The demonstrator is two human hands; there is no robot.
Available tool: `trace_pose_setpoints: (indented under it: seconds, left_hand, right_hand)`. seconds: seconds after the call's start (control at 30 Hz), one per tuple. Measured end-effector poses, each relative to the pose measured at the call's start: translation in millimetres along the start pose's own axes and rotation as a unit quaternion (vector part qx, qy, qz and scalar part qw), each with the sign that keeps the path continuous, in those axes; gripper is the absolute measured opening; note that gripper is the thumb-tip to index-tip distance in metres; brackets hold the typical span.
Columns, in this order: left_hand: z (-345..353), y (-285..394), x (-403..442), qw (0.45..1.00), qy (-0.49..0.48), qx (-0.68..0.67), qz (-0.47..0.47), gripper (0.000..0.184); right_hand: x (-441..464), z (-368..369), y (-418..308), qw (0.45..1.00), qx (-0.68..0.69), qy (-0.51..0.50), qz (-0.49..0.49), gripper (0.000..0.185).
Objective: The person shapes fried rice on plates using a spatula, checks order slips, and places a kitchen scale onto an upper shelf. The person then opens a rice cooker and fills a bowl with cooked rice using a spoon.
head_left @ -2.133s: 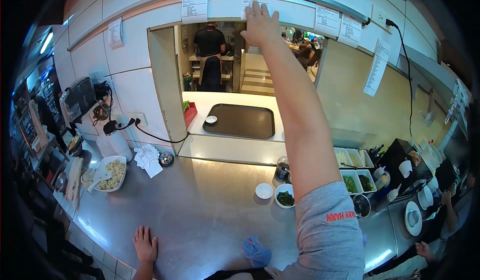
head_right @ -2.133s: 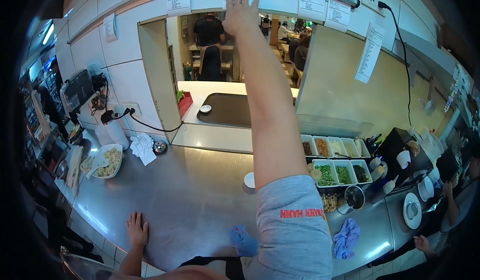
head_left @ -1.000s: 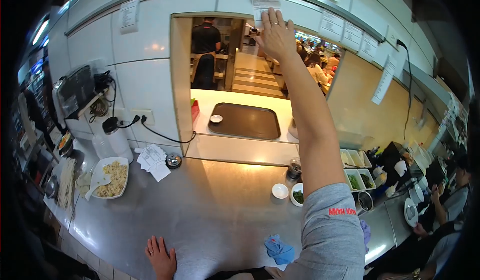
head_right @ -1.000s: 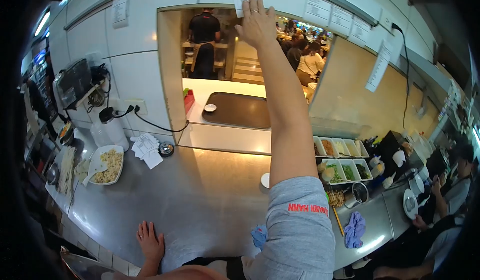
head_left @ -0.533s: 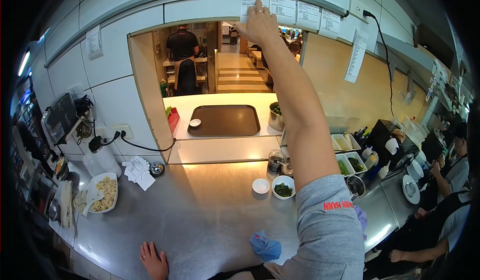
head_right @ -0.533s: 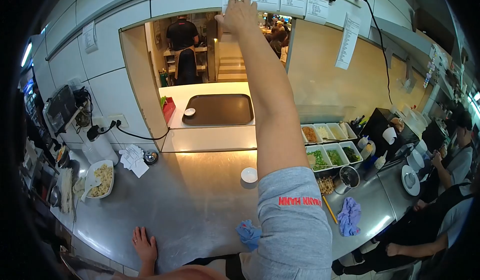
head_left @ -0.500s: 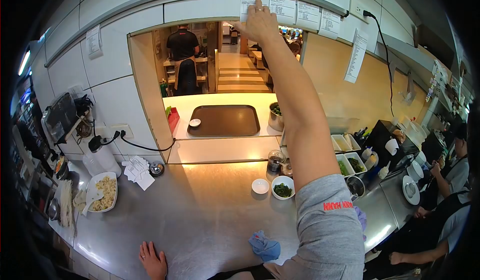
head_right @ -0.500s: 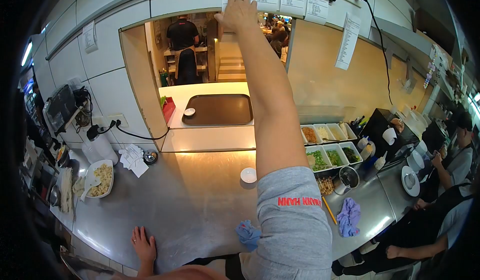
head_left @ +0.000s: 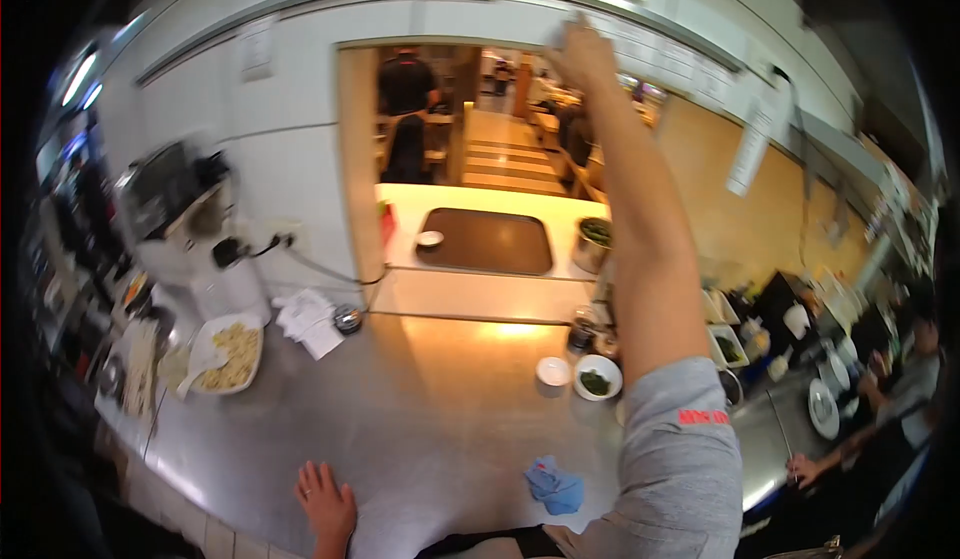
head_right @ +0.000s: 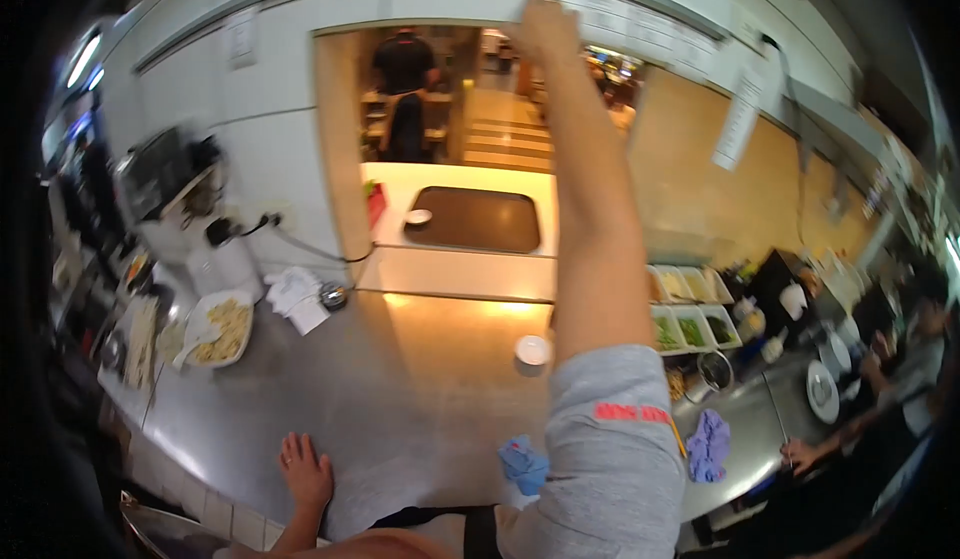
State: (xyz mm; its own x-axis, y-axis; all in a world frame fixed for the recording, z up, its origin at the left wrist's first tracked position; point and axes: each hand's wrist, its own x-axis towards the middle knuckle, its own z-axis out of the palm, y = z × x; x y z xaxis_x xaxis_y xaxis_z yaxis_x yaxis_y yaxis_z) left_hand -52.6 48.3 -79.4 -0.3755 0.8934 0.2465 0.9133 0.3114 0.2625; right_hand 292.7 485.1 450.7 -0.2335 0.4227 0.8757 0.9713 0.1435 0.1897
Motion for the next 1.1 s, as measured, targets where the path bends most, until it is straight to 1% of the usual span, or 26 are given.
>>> trace_pose_setpoints:
  seconds: [0.03, 0.07, 0.1, 0.17, 0.27, 0.3, 0.4, 0.5, 0.6, 0.63, 0.73, 0.77, 0.8, 0.83, 0.87, 0.9, 0.93, 0.97, 1.0, 1.03, 1.07, 1.1]
  left_hand:
    - [-2, -1, 1, 1.000, -0.001, 0.000, 0.003, 0.057]
    - [-4, -3, 2, 1.000, 0.000, -0.001, 0.004, 0.057]
    - [-7, -6, 2, 1.000, 0.002, 0.000, 0.003, 0.056]
    - [-11, -12, 1, 1.000, 0.001, 0.001, 0.019, 0.055]
    - [-25, -14, -1, 0.998, -0.035, -0.036, 0.043, 0.055]
    - [-25, -16, 1, 0.996, -0.038, -0.056, 0.051, 0.054]
    - [-19, -26, -1, 0.990, -0.059, -0.105, 0.075, 0.053]
    - [-11, -34, -1, 0.982, -0.089, -0.140, 0.086, 0.052]
    - [-6, -39, 2, 0.977, -0.099, -0.176, 0.074, 0.048]
    - [-5, -39, 2, 0.975, -0.096, -0.190, 0.072, 0.047]
    - [-6, -45, 1, 0.967, -0.096, -0.223, 0.082, 0.046]
    - [-7, -46, 2, 0.964, -0.097, -0.234, 0.085, 0.047]
    - [-2, -46, 4, 0.964, -0.082, -0.232, 0.098, 0.044]
    - [4, -47, 1, 0.966, -0.073, -0.229, 0.098, 0.041]
    - [2, -45, 2, 0.965, -0.059, -0.234, 0.099, 0.039]
    - [-3, -44, 4, 0.965, -0.049, -0.239, 0.098, 0.037]
    - [-11, -45, 6, 0.963, -0.033, -0.249, 0.100, 0.034]
    - [-17, -47, 7, 0.960, -0.013, -0.259, 0.107, 0.031]
    - [-19, -46, 6, 0.957, -0.004, -0.269, 0.106, 0.030]
    - [-19, -46, 6, 0.954, 0.010, -0.278, 0.108, 0.028]
    - [-20, -46, 5, 0.957, 0.008, -0.272, 0.101, 0.027]
    - [-20, -44, 3, 0.959, 0.005, -0.266, 0.097, 0.027]
  right_hand:
    - [5, 0, -15, 1.000, 0.013, 0.007, -0.021, 0.054]
    - [10, 5, -33, 0.996, 0.064, 0.050, -0.022, 0.053]
    - [15, 8, -55, 0.993, 0.088, 0.078, -0.024, 0.050]
    - [34, 22, -98, 0.985, 0.164, 0.048, -0.032, 0.044]
    - [43, -2, -190, 0.956, 0.289, -0.054, 0.015, 0.038]
    - [47, -2, -219, 0.926, 0.366, -0.071, 0.052, 0.036]
    - [69, 22, -286, 0.868, 0.484, -0.100, 0.043, 0.035]
    - [81, 34, -346, 0.804, 0.581, -0.102, 0.069, 0.036]
    - [82, 40, -386, 0.759, 0.627, -0.119, 0.126, 0.037]
    - [77, 37, -397, 0.755, 0.628, -0.118, 0.148, 0.035]
    - [48, 66, -409, 0.788, 0.600, -0.103, 0.094, 0.036]
    - [16, 59, -418, 0.771, 0.609, -0.176, 0.060, 0.032]
    - [-30, 46, -424, 0.729, 0.627, -0.271, -0.041, 0.028]
    - [-91, 41, -427, 0.600, 0.681, -0.398, -0.136, 0.029]
    - [-154, 15, -426, 0.539, 0.662, -0.475, -0.213, 0.027]
    - [-221, -13, -424, 0.512, 0.628, -0.514, -0.282, 0.025]
    - [-283, -41, -412, 0.505, 0.596, -0.521, -0.344, 0.024]
    - [-346, -67, -396, 0.522, 0.565, -0.506, -0.390, 0.022]
    - [-406, -87, -375, 0.567, 0.531, -0.476, -0.413, 0.021]
    - [-464, -102, -351, 0.630, 0.486, -0.444, -0.411, 0.020]
    - [-524, -115, -321, 0.696, 0.433, -0.427, -0.382, 0.019]
    - [-575, -123, -294, 0.757, 0.372, -0.415, -0.341, 0.027]
